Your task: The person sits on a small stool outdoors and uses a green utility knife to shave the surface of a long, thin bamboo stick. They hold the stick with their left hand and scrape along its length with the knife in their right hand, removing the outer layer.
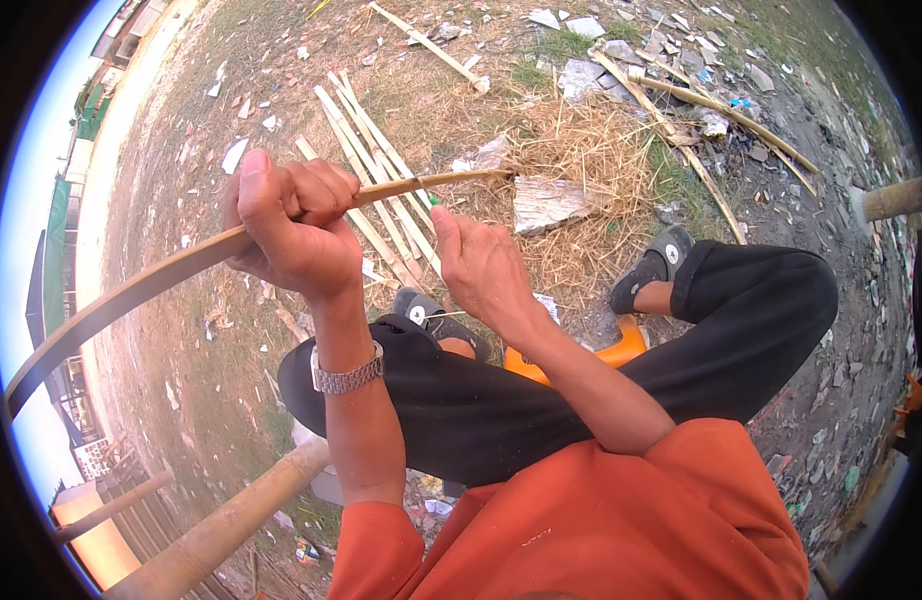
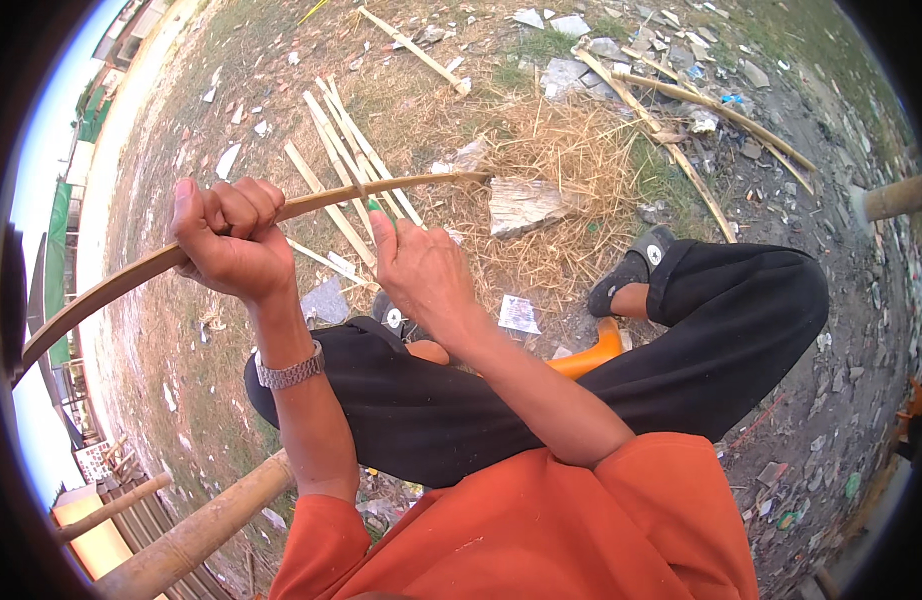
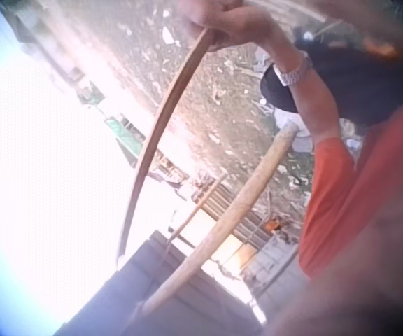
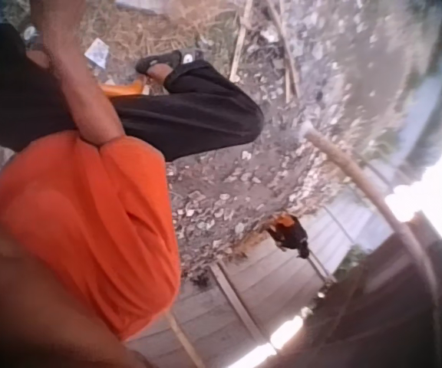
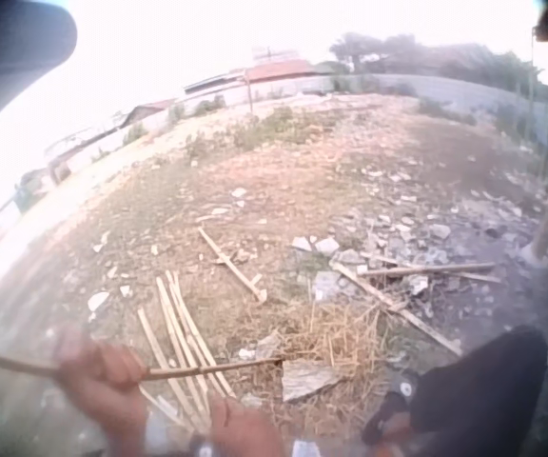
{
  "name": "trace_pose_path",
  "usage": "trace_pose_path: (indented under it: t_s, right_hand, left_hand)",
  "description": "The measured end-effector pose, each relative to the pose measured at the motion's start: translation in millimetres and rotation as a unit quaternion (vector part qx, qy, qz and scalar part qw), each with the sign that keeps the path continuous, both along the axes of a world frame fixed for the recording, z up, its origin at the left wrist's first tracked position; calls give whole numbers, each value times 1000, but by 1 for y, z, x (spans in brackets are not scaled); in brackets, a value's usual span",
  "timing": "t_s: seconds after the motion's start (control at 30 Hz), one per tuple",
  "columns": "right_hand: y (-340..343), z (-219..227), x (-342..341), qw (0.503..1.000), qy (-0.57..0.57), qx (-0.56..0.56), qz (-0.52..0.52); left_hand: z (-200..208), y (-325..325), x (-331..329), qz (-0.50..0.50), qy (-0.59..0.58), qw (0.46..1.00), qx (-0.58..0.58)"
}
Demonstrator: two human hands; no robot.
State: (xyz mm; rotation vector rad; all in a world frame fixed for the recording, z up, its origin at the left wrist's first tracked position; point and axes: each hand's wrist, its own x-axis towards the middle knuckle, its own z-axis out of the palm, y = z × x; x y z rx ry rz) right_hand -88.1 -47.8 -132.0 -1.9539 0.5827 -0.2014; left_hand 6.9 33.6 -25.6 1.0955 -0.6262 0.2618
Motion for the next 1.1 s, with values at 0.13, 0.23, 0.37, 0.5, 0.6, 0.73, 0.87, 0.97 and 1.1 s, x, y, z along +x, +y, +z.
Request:
trace_pose_path:
  t_s: [0.13, 0.23, 0.37, 0.5, 0.6, 0.73, 0.87, 0.97, 1.1]
  right_hand:
    - [-24, -50, -1, 993, 114, 40, 9]
    - [-12, -6, 2, 999, -37, 36, 1]
    - [-11, -44, 12, 998, 34, 37, -34]
    - [-20, -37, 9, 998, 12, 54, 1]
    - [-8, -46, 13, 999, -25, 38, -21]
    - [-28, -69, 17, 995, 88, 37, -20]
    - [-11, -64, 20, 999, -8, 46, -22]
    - [-15, -87, 28, 998, 20, 38, -48]
    - [-21, -92, 34, 998, 40, 7, -46]
  left_hand:
    - [1, 3, 1, -22, -24, 999, -2]
    - [1, -8, -7, 18, 10, 1000, 20]
    - [1, 0, 0, -12, -5, 1000, -10]
    - [-1, 0, -1, 40, 22, 999, 18]
    - [2, -7, -5, 51, 13, 998, 32]
    - [4, -4, -2, 66, 31, 997, 22]
    - [5, -10, -5, 59, 8, 998, 24]
    - [3, -12, -2, 75, 7, 997, 10]
    - [6, -10, -2, 85, 15, 996, 0]
